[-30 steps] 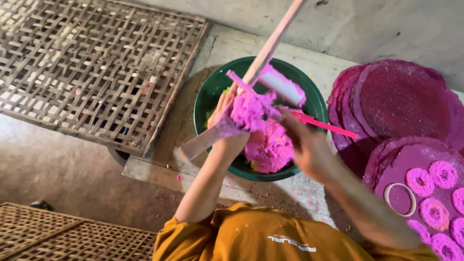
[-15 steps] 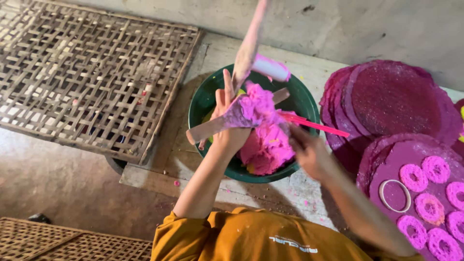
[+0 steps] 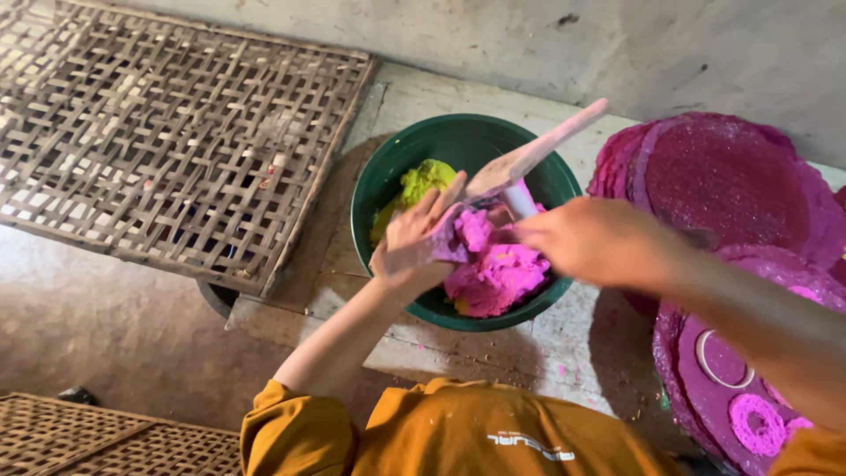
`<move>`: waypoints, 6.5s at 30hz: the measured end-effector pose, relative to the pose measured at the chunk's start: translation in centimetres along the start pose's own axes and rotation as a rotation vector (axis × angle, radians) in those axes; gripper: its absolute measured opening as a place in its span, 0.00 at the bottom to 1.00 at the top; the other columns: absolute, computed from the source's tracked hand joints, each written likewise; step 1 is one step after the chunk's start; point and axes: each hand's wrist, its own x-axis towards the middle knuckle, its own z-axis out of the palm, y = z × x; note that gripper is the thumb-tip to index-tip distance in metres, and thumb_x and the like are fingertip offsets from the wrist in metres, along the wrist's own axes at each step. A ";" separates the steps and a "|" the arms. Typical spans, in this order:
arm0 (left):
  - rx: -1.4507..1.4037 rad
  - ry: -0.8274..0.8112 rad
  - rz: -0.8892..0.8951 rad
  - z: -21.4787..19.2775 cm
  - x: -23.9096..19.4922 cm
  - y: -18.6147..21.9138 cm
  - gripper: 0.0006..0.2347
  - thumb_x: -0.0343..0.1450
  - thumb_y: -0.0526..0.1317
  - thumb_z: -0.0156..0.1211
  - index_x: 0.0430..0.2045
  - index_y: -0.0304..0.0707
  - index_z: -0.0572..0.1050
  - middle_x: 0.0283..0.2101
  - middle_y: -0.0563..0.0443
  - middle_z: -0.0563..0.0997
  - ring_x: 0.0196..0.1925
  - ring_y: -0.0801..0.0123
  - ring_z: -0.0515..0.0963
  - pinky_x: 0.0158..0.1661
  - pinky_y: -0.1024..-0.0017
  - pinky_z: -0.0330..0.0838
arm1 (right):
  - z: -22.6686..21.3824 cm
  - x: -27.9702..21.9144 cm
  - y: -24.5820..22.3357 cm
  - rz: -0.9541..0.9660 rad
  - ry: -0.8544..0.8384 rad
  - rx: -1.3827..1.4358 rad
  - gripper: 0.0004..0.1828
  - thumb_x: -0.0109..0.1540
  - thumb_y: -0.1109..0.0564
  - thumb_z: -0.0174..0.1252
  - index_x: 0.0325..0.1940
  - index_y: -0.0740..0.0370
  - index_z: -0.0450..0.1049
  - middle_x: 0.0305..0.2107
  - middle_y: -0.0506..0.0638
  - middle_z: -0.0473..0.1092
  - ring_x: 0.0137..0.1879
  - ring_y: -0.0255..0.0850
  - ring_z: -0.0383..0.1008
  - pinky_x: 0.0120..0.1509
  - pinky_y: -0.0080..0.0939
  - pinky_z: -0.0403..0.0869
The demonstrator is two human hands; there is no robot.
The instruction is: The person applies a yellow paste to circular forms onto a pink material using a wooden applicator and a circular guide, alternating between adding more paste from a bowl and placing rings on a large pink surface.
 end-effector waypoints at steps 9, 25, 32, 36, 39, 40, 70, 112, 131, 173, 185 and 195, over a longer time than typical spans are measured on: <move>-0.506 -0.076 -0.082 1.5 -5.2 -2.2 0.18 0.66 0.48 0.63 0.48 0.43 0.78 0.50 0.44 0.83 0.53 0.56 0.82 0.55 0.59 0.76 | 0.3 -5.0 -5.7 -0.397 0.277 -0.721 0.14 0.57 0.55 0.54 0.47 0.57 0.72 0.30 0.47 0.70 0.31 0.42 0.77 0.31 0.44 0.75; -0.557 -0.063 -0.040 2.8 -4.7 1.2 0.19 0.72 0.41 0.61 0.58 0.43 0.74 0.60 0.42 0.80 0.63 0.53 0.78 0.61 0.62 0.70 | 2.8 -2.4 -7.4 -0.361 0.109 -0.777 0.14 0.61 0.57 0.51 0.47 0.67 0.70 0.31 0.53 0.75 0.30 0.45 0.80 0.30 0.43 0.77; -1.281 0.019 -0.530 1.7 -4.9 -2.5 0.17 0.70 0.32 0.62 0.55 0.28 0.72 0.45 0.35 0.82 0.44 0.59 0.82 0.46 0.67 0.80 | 0.1 -7.3 -3.8 -0.161 0.177 -0.485 0.12 0.59 0.55 0.54 0.46 0.52 0.75 0.32 0.52 0.74 0.31 0.49 0.78 0.33 0.49 0.76; -1.077 0.254 -0.370 -0.2 -3.3 -3.0 0.27 0.67 0.32 0.65 0.63 0.36 0.65 0.48 0.40 0.77 0.45 0.67 0.78 0.43 0.71 0.77 | 0.4 -6.9 -2.6 -0.118 0.426 -0.009 0.24 0.65 0.57 0.56 0.66 0.51 0.69 0.46 0.53 0.77 0.42 0.52 0.80 0.39 0.49 0.77; -0.345 0.448 -0.147 -0.1 -2.8 -0.6 0.23 0.68 0.37 0.67 0.59 0.37 0.67 0.59 0.40 0.76 0.53 0.58 0.79 0.49 0.67 0.77 | 6.6 -2.0 -3.0 -0.173 0.438 0.360 0.38 0.59 0.67 0.52 0.75 0.55 0.62 0.51 0.61 0.75 0.44 0.57 0.80 0.45 0.53 0.75; 0.028 0.511 -0.070 -0.3 -2.4 -0.2 0.21 0.69 0.39 0.67 0.56 0.39 0.69 0.62 0.39 0.76 0.55 0.53 0.80 0.50 0.65 0.78 | 9.0 -1.0 -3.2 -0.166 0.444 0.471 0.34 0.63 0.65 0.52 0.75 0.54 0.62 0.47 0.62 0.76 0.46 0.54 0.82 0.45 0.49 0.76; -1.608 0.008 -0.591 5.7 -2.2 0.5 0.16 0.55 0.26 0.61 0.37 0.31 0.76 0.33 0.50 0.77 0.36 0.65 0.78 0.34 0.68 0.74 | 12.6 -1.0 6.2 -0.436 0.721 0.571 0.28 0.73 0.49 0.49 0.76 0.58 0.59 0.64 0.66 0.64 0.70 0.60 0.65 0.74 0.59 0.67; -2.525 -0.396 0.109 21.5 6.6 35.9 0.31 0.64 0.57 0.67 0.58 0.44 0.67 0.63 0.47 0.69 0.68 0.57 0.66 0.66 0.57 0.64 | 14.6 -37.2 34.8 0.084 -0.481 1.666 0.46 0.62 0.23 0.46 0.59 0.68 0.69 0.43 0.56 0.73 0.48 0.44 0.71 0.52 0.44 0.69; -2.878 0.123 -0.015 31.1 7.4 30.1 0.07 0.74 0.44 0.50 0.41 0.45 0.66 0.41 0.55 0.70 0.47 0.68 0.72 0.61 0.64 0.67 | 11.9 -30.4 36.1 0.389 -0.349 0.729 0.47 0.64 0.21 0.22 0.65 0.59 0.62 0.48 0.45 0.66 0.55 0.38 0.66 0.59 0.46 0.66; -0.796 -0.417 -0.037 28.0 1.2 30.4 0.40 0.63 0.48 0.70 0.69 0.36 0.55 0.65 0.39 0.66 0.67 0.49 0.65 0.62 0.52 0.63 | 17.0 -40.1 36.1 0.360 0.262 1.370 0.56 0.53 0.10 0.36 0.58 0.60 0.69 0.27 0.50 0.65 0.32 0.40 0.62 0.36 0.41 0.62; -0.332 -0.483 0.109 26.8 -0.2 31.6 0.46 0.55 0.53 0.77 0.67 0.39 0.57 0.61 0.42 0.69 0.63 0.50 0.65 0.60 0.50 0.55 | 25.1 -40.5 30.2 0.253 0.893 1.828 0.56 0.50 0.09 0.50 0.54 0.61 0.61 0.37 0.49 0.61 0.41 0.45 0.59 0.46 0.46 0.61; -0.279 -0.244 -0.103 19.2 -1.8 26.1 0.45 0.57 0.48 0.78 0.68 0.37 0.56 0.64 0.38 0.69 0.63 0.43 0.67 0.61 0.47 0.58 | 22.3 -29.6 36.1 0.427 0.830 1.473 0.42 0.68 0.20 0.43 0.66 0.57 0.66 0.35 0.45 0.63 0.34 0.34 0.61 0.34 0.37 0.59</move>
